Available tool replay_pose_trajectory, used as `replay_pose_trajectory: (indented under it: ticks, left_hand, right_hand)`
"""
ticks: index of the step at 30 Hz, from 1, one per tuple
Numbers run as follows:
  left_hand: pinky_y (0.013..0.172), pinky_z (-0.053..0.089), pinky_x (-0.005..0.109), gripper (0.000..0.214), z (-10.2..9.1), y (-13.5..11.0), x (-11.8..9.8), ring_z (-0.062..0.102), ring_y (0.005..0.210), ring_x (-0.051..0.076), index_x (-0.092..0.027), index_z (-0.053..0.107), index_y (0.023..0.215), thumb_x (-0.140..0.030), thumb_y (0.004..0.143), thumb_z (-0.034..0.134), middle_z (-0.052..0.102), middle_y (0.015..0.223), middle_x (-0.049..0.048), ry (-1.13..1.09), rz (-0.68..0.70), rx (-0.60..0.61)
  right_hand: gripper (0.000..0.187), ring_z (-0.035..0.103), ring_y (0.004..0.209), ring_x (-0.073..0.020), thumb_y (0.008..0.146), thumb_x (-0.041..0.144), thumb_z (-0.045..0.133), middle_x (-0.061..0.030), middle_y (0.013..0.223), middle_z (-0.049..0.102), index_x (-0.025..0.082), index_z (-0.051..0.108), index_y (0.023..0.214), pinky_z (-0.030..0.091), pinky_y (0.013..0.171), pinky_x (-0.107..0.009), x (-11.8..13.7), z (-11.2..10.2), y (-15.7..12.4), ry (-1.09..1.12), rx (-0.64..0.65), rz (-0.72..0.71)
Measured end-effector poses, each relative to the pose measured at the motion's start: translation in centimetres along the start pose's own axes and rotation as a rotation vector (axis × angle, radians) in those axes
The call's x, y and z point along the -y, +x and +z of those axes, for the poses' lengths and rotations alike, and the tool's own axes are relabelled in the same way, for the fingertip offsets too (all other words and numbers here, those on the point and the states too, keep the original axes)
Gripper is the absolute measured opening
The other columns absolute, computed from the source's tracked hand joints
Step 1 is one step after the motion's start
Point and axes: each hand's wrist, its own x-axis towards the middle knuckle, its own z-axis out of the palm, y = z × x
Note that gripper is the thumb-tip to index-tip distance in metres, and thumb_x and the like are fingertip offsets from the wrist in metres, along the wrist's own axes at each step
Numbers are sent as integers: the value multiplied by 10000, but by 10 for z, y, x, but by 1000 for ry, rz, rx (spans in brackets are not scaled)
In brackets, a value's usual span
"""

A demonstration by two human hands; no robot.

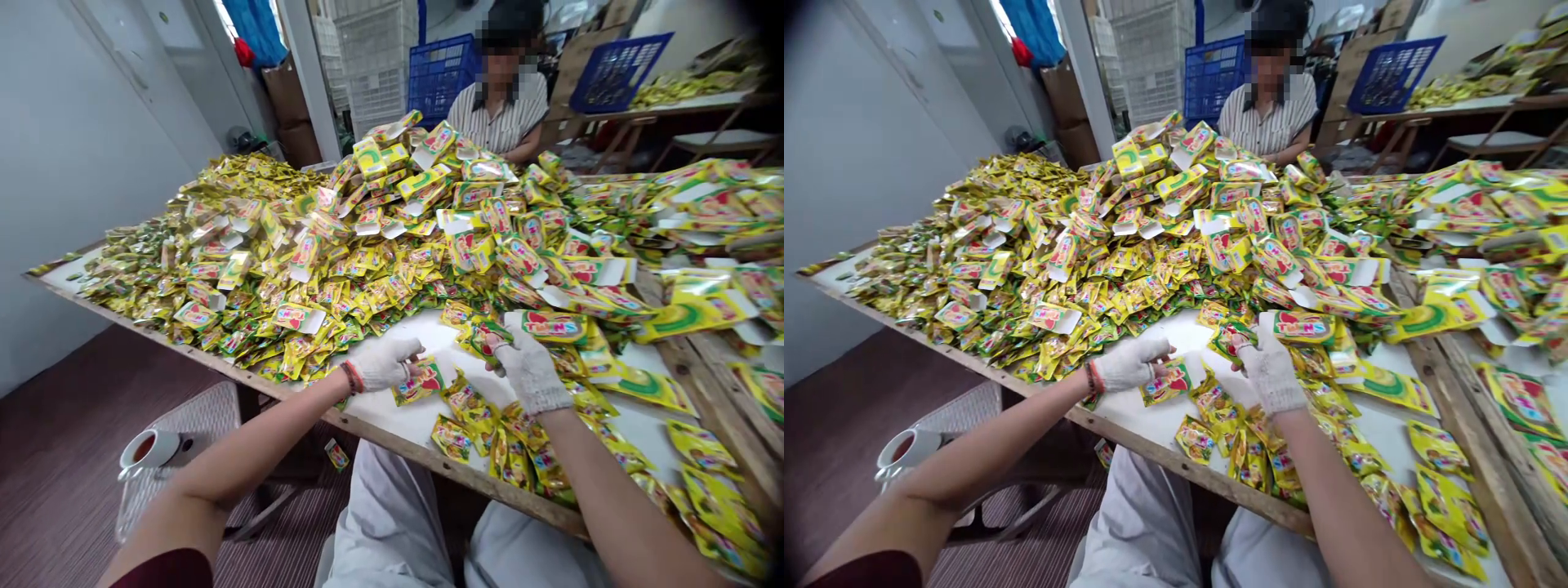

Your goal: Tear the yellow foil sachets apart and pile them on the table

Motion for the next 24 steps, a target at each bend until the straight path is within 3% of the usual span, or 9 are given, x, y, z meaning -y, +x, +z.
replay_pose_trajectory:
  ticks: [4,6,10,14,19,22,24]
  left_hand:
    - [861,472,424,700,23,15,-31,593,1012,319,-159,527,1240,-584,710,692,610,1134,147,305,-76,-129]
    - [835,475,441,786,32,13,-38,598,969,325,-136,468,1298,-547,679,725,605,1114,155,364,-121,-124]
    - [797,477,388,528,40,13,-36,577,964,281,-172,510,1202,-404,753,664,574,1106,113,334,-152,-198]
    - [814,463,365,469,35,27,-32,537,988,258,-194,527,1142,-376,734,666,537,1096,88,295,-75,-321]
    - [761,443,353,415,27,45,-33,535,912,234,-219,551,1133,-284,729,620,546,1053,66,327,151,-190]
    - [749,444,335,328,27,52,-33,538,903,220,-213,579,1049,-259,726,608,550,1043,64,264,232,-102]
    - [753,448,327,322,30,53,-32,539,903,216,-209,588,1035,-258,718,616,550,1037,64,184,194,-111]
  right_hand:
    - [385,548,463,-139,804,417,564,-20,707,662,171,595,1098,457,496,-274,1,-4,2,-208,-115,-41]
    - [389,558,486,-146,820,407,540,-29,717,673,166,598,1120,472,549,-284,1,1,0,-273,-132,-59]
    - [332,620,640,-174,847,395,511,-57,802,699,170,633,1058,484,643,-289,-1,12,-5,-374,-62,-172]
    - [303,641,777,-191,836,368,542,-67,880,714,170,682,1018,483,698,-280,3,1,-3,-470,51,-234]
    - [230,634,839,-184,830,316,567,-43,906,717,212,728,955,471,770,-275,4,-17,1,-563,240,-326]
    - [206,614,879,-201,842,290,554,-68,908,704,199,723,915,452,818,-299,-1,-12,-1,-693,169,-434]
    - [219,605,908,-203,841,270,554,-79,954,700,190,708,975,439,836,-299,-3,-8,-1,-697,95,-450]
